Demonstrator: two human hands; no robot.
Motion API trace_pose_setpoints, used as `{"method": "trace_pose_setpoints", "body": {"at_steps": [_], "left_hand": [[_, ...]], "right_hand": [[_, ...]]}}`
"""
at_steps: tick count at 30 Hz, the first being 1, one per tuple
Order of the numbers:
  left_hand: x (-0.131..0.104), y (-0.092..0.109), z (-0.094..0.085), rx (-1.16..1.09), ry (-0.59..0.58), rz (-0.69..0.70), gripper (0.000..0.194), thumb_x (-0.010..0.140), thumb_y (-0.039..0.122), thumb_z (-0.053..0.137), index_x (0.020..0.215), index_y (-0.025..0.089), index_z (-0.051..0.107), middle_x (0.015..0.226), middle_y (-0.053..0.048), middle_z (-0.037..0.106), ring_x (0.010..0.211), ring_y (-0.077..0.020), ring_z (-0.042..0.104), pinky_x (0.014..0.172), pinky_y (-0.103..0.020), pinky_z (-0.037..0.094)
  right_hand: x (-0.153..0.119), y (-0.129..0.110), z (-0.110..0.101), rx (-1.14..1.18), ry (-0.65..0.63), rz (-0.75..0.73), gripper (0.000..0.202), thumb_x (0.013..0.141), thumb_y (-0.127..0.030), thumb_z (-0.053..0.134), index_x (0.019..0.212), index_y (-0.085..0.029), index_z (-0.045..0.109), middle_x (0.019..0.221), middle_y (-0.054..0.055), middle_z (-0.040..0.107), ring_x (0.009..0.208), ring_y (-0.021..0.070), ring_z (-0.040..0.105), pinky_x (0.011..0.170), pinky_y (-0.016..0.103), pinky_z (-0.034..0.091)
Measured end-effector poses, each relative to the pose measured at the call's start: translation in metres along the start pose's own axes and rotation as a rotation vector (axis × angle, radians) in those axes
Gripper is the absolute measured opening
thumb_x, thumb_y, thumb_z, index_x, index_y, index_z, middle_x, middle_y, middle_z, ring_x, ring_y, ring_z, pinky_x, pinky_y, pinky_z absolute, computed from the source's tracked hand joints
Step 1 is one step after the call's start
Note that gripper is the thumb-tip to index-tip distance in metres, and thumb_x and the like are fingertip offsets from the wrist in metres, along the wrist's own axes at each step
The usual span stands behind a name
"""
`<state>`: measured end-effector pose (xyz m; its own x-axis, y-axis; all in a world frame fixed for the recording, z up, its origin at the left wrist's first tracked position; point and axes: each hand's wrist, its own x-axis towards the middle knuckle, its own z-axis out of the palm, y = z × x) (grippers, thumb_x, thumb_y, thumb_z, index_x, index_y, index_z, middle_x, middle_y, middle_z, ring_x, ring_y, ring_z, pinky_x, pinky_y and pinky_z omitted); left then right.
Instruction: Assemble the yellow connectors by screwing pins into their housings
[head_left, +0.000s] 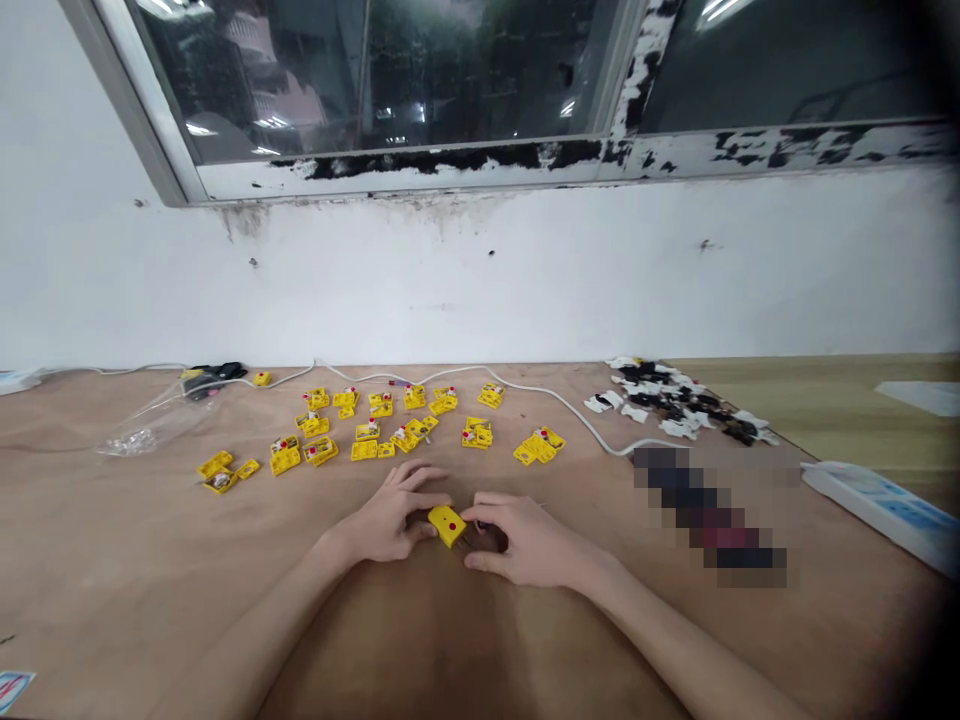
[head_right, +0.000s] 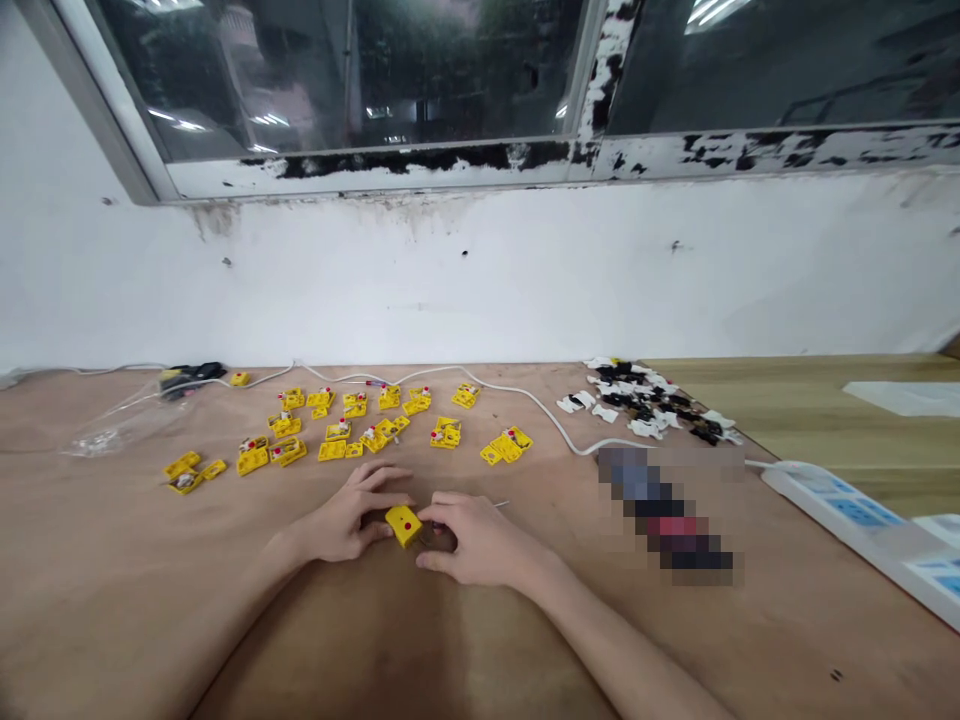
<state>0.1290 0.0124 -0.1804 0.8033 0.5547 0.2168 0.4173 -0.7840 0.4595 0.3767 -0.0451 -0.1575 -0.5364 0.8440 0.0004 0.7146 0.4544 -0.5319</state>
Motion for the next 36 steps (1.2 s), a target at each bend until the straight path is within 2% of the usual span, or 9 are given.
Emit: {"method": "trace_pose_setpoints", "body": {"at_steps": [4,7,9,13,18,23,29,32,36], "left_hand": [[-0.004,-0.002,0.003,0.038,-0.016,0.007,0.065,0.087,0.014,0.06,0.145,0.039,0.046,0.164,-0.004,0.022,0.149,-0.0325,0.022,0.118,-0.059,0.027],[-0.007,-0.006,-0.003,0.031,0.031,-0.01,0.085,0.081,0.013,0.065,0.155,0.033,0.029,0.166,-0.007,0.014,0.152,-0.0336,0.016,0.121,-0.06,0.023],[-0.011,-0.015,-0.01,0.047,0.073,-0.059,0.084,0.076,0.011,0.066,0.152,0.031,0.037,0.163,-0.007,0.024,0.15,-0.0352,0.019,0.12,-0.061,0.024],[-0.018,-0.037,-0.02,0.091,0.135,-0.146,0.038,0.08,0.02,0.068,0.117,0.026,0.073,0.145,-0.008,0.052,0.14,-0.0342,0.039,0.117,-0.057,0.032],[-0.014,-0.042,-0.009,0.011,0.177,-0.138,0.021,0.085,0.035,0.07,0.103,0.029,0.079,0.131,-0.007,0.062,0.124,-0.0269,0.055,0.11,-0.046,0.041],[-0.005,-0.035,0.007,-0.072,0.225,-0.14,0.014,0.088,0.034,0.068,0.091,0.027,0.08,0.118,-0.006,0.07,0.111,-0.0229,0.062,0.102,-0.042,0.044],[0.002,-0.019,0.011,-0.351,0.337,-0.289,0.027,0.094,0.038,0.056,0.086,0.016,0.069,0.086,-0.006,0.07,0.081,-0.0175,0.062,0.076,-0.029,0.049],[0.005,-0.008,0.013,-0.497,0.385,-0.371,0.034,0.094,0.046,0.055,0.085,0.015,0.066,0.081,-0.005,0.067,0.076,-0.016,0.059,0.068,-0.025,0.046],[0.007,0.003,0.017,-0.595,0.37,-0.374,0.039,0.092,0.052,0.056,0.082,0.015,0.064,0.079,-0.003,0.064,0.075,-0.015,0.057,0.067,-0.024,0.044]], "right_hand": [[-0.003,0.0,-0.002,0.001,0.004,-0.037,0.034,0.09,-0.045,0.065,0.12,-0.029,0.066,0.094,0.001,0.063,0.082,0.0181,0.059,0.072,0.028,0.043],[-0.003,0.008,-0.003,0.052,0.152,-0.029,0.033,0.104,-0.037,0.039,0.124,-0.025,0.062,0.104,0.006,0.06,0.103,0.0206,0.058,0.092,0.034,0.045],[-0.002,0.014,-0.003,0.086,0.259,-0.022,0.036,0.106,-0.031,0.029,0.124,-0.023,0.06,0.11,0.008,0.058,0.113,0.0209,0.055,0.102,0.038,0.042],[0.001,0.022,-0.005,0.075,0.392,-0.053,0.03,0.105,-0.03,0.036,0.121,-0.022,0.06,0.113,0.009,0.059,0.11,0.022,0.057,0.1,0.04,0.045],[0.002,0.021,-0.008,0.101,0.693,-0.123,0.02,0.1,-0.029,0.05,0.111,-0.023,0.066,0.103,0.008,0.065,0.094,0.0209,0.064,0.086,0.036,0.053],[0.006,0.019,0.001,0.328,0.967,-0.128,0.011,0.09,-0.028,0.069,0.101,-0.024,0.068,0.098,0.005,0.073,0.09,0.0202,0.07,0.087,0.038,0.057],[0.01,0.005,0.003,0.847,0.991,-0.011,0.025,0.082,-0.041,0.076,0.091,-0.022,0.062,0.092,0.005,0.075,0.088,0.0239,0.074,0.083,0.043,0.063],[0.01,-0.003,0.001,0.953,0.954,0.033,0.032,0.078,-0.046,0.079,0.088,-0.023,0.06,0.092,0.005,0.074,0.087,0.0251,0.075,0.08,0.045,0.064],[0.01,-0.007,0.003,0.994,0.927,0.055,0.037,0.076,-0.051,0.08,0.087,-0.022,0.059,0.09,0.004,0.073,0.085,0.0251,0.075,0.079,0.046,0.065]]}}
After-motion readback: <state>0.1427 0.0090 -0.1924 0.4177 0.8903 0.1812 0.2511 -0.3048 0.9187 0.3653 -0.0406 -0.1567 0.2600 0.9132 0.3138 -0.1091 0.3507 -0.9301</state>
